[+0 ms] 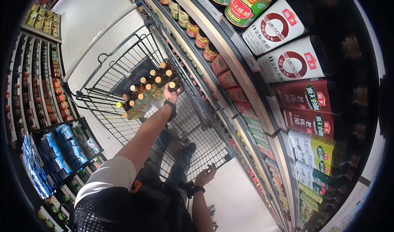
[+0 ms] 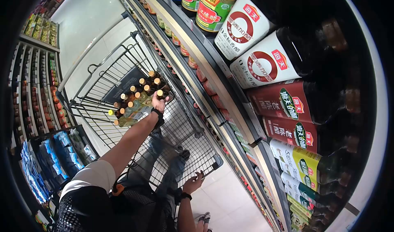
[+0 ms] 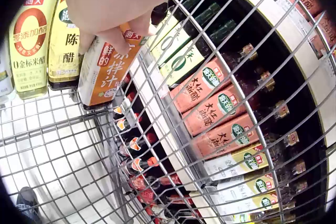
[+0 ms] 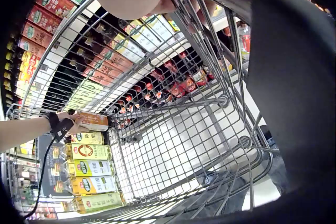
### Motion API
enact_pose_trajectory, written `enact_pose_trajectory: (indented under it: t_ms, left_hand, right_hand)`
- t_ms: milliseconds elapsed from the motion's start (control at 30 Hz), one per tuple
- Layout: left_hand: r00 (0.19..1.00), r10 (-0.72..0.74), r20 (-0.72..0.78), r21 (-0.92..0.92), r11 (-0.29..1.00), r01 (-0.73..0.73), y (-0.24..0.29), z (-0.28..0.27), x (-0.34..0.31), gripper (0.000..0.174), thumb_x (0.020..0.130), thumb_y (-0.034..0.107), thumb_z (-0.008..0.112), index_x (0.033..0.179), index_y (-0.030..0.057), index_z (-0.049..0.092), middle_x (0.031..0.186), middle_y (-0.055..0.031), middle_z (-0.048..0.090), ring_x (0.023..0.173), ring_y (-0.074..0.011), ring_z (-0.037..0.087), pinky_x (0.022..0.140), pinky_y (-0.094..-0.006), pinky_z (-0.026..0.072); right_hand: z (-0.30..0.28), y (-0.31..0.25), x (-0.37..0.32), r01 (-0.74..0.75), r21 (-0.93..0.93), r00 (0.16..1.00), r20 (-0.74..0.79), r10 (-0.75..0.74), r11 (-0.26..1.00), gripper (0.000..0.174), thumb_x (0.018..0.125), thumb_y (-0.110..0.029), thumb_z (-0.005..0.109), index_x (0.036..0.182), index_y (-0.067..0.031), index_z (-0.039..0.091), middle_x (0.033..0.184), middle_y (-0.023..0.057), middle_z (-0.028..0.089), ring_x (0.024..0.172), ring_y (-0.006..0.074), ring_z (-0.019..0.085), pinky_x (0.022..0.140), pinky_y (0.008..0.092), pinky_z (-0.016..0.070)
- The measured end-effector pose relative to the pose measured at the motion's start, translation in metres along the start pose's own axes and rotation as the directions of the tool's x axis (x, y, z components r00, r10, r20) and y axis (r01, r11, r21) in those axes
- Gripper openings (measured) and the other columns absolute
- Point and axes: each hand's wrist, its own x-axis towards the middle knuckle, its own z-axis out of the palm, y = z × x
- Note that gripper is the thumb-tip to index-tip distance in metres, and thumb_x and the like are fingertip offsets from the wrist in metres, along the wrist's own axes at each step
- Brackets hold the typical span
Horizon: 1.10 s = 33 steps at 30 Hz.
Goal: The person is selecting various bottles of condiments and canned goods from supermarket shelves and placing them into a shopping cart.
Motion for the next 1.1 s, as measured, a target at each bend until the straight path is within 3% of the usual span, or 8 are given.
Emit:
enact_pose_trajectory:
  t_ms: [233,433,567,700,767,900,967,1100]
  left_hand:
    - [0.997,-0.009,0.073,-0.184,0.983,0.023,-0.012,0.012,0.011,0.061,0.075,-0.012,0.071,0.127,0.0039,0.046,0.114,-0.0069,0.059,0.101,-0.0176,0.057,0.088,-0.0306,0.0493]
    - [0.992,-0.126,-0.015,0.028,0.992,0.126,-0.023,0.004,0.036,0.036,0.08,-0.011,0.053,0.116,-0.0077,0.051,0.1,-0.015,0.062,0.086,-0.0242,0.062,0.069,-0.0374,0.0533]
    - [0.902,-0.407,-0.146,0.28,0.857,0.433,0.053,0.0,-0.004,0.043,0.086,0.012,0.052,0.125,-0.0056,0.049,0.125,-0.0213,0.054,0.112,-0.0285,0.054,0.089,-0.0451,0.0472]
    - [0.801,-0.505,0.32,0.035,0.852,0.523,0.088,-0.054,-0.034,0.048,0.091,0.019,0.048,0.135,0.0016,0.043,0.146,-0.0099,0.039,0.131,-0.0247,0.039,0.104,-0.0423,0.0397]
    - [0.733,-0.541,0.412,0.185,0.838,0.514,0.132,-0.084,-0.065,0.042,0.092,0.022,0.054,0.132,0.0101,0.049,0.128,-0.0076,0.055,0.114,-0.0233,0.053,0.09,-0.0418,0.0458]
    - [0.369,-0.637,0.677,0.679,0.734,0.023,0.198,-0.151,-0.13,0.046,0.093,0.04,0.055,0.125,0.008,0.056,0.116,-0.005,0.063,0.106,-0.0237,0.06,0.094,-0.0438,0.0452]
    - [0.208,-0.648,0.732,0.655,0.589,-0.473,0.159,-0.216,-0.125,0.05,0.092,0.048,0.052,0.126,0.0123,0.058,0.121,-0.0081,0.062,0.109,-0.0258,0.061,0.097,-0.0441,0.0452]
    - [0.448,-0.761,0.47,0.543,-0.151,-0.826,0.236,-0.212,-0.231,0.054,0.091,0.057,0.048,0.131,0.0219,0.057,0.134,-0.0046,0.056,0.129,-0.0258,0.046,0.109,-0.062,0.0242]
  right_hand:
    - [0.002,0.0,-0.001,-0.133,0.058,0.991,0.012,0.133,0.989,0.028,0.079,0.014,0.043,0.095,-0.0029,0.058,0.118,0.0226,0.056,0.109,0.0404,0.055,0.085,0.0439,0.0455]
    - [0.008,0.0,0.0,-0.033,0.036,0.999,-0.008,0.033,0.999,0.027,0.079,0.013,0.045,0.096,-0.0043,0.057,0.118,0.0224,0.058,0.112,0.0406,0.055,0.084,0.0433,0.0479]
    - [0.01,-0.004,0.006,-0.009,0.028,1.0,-0.001,0.009,1.0,0.029,0.077,0.014,0.044,0.096,-0.0036,0.057,0.116,0.0222,0.055,0.111,0.041,0.054,0.088,0.0436,0.0461]
    - [0.004,-0.012,0.005,-0.042,0.07,0.999,-0.009,0.043,0.997,0.031,0.077,0.013,0.046,0.097,-0.0063,0.058,0.12,0.0197,0.052,0.114,0.04,0.053,0.089,0.046,0.0462]
    - [0.014,-0.001,0.006,-0.063,0.059,0.998,0.012,0.062,0.996,0.031,0.076,0.013,0.047,0.096,-0.0085,0.057,0.118,0.0186,0.051,0.112,0.0397,0.054,0.088,0.046,0.0464]
    - [0.001,-0.003,0.006,-0.002,0.129,0.995,0.094,-0.01,0.992,0.03,0.076,0.008,0.05,0.097,-0.0127,0.056,0.112,0.0177,0.05,0.105,0.0414,0.054,0.082,0.0468,0.0474]
    - [0.004,0.01,0.011,0.029,0.154,0.986,0.158,-0.054,0.988,0.03,0.077,0.005,0.051,0.098,-0.0145,0.056,0.111,0.0174,0.049,0.102,0.0419,0.054,0.08,0.0474,0.0475]
    - [0.008,0.037,0.012,0.106,0.114,0.962,0.241,-0.131,0.988,0.031,0.078,0.003,0.053,0.103,-0.0158,0.056,0.103,0.0163,0.049,0.091,0.0397,0.056,0.08,0.045,0.0485]
